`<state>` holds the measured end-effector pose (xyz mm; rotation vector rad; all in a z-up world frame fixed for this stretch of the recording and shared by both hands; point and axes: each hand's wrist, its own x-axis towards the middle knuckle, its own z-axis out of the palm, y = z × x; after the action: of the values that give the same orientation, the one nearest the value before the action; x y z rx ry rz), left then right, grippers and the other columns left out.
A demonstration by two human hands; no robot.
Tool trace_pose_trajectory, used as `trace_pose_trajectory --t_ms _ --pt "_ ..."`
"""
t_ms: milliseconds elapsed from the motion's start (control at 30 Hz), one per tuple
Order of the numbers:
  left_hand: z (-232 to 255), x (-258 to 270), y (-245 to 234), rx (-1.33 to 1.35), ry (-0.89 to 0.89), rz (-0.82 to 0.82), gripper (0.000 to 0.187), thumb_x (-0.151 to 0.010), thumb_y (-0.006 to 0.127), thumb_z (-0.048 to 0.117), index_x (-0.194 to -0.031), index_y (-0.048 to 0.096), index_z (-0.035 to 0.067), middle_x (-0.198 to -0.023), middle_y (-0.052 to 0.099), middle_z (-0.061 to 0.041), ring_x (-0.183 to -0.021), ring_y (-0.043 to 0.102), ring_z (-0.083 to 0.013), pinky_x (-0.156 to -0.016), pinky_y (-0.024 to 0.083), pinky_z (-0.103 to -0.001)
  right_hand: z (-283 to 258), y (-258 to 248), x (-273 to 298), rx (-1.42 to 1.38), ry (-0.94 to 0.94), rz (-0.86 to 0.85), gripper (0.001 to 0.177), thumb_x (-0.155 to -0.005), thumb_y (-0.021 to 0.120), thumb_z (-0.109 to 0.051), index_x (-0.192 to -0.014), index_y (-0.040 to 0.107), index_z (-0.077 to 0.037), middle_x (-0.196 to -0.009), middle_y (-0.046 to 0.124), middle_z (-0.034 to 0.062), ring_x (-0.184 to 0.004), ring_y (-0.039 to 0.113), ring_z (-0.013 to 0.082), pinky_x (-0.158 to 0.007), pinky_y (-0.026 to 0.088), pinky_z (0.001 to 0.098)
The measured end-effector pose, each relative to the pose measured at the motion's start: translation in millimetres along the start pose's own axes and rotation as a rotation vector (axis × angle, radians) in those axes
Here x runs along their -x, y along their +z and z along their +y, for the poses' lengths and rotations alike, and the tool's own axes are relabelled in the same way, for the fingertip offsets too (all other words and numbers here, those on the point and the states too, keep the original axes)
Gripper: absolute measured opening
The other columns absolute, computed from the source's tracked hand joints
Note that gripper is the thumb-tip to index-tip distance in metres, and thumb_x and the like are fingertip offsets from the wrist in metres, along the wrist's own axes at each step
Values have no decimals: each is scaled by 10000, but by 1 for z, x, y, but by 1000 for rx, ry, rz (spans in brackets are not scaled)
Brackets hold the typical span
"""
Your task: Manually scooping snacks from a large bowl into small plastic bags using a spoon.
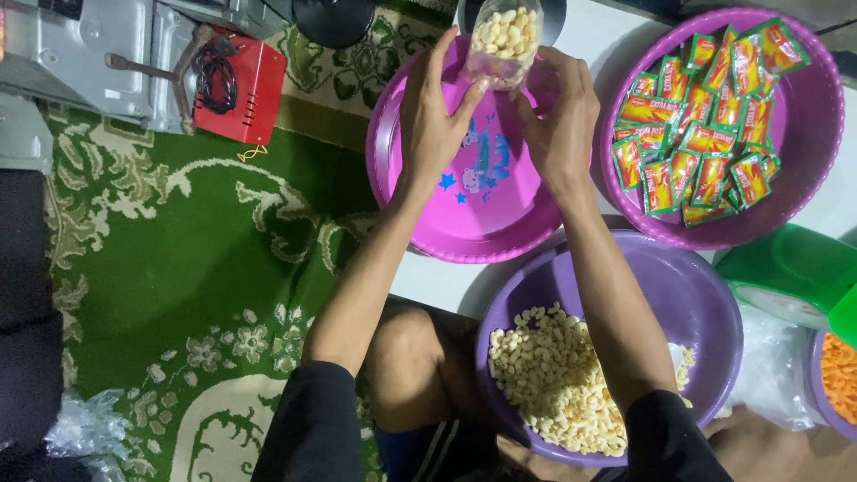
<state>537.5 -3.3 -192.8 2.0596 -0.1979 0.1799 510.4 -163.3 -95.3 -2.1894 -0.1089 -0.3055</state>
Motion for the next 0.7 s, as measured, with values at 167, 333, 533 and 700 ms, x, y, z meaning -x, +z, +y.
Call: trace_pose_trajectory --t_ms 167,333,533,700 --pt "35 22 -17 47 -58 120 473 -1093 534 291 -1506 403 101 -1516 530 -145 -1411 562 -310 -1205 516 -451 -4 -8 16 78 -4 97 472 -940 789 109 -1313 513 23 -1084 554 154 -800 656 216 -584 579 304" --pt "88 78 -21 324 -207 114 434 -1129 436 331 -1514 458 131 -1547 501 -140 -1456 482 -306 -1246 386 -473 -34 -14 58 -149 114 82 358 -1081 639 -117 -1378 499 24 -1252 574 235 -1046 598 379 -786 547 479" --pt "153 129 -16 437 -234 68 488 -1130 392 417 -1541 444 159 -1576 440 -121 -1491 381 -294 -1266 265 -468 -85 -20 145 -443 292 -113 599 -1117 336 -372 -1618 222 -63 -1549 388 191 -1158 328 216 -941 313 354" --pt "216 194 -20 498 -178 25 537 -1114 362 460 -1557 390 157 -1596 373 -116 -1503 322 -292 -1267 224 -467 -102 -48 221 -680 309 -139 681 -1135 197 -481 -1655 107 -50 -1740 94 121 -1591 65 235 -1291 37 537"
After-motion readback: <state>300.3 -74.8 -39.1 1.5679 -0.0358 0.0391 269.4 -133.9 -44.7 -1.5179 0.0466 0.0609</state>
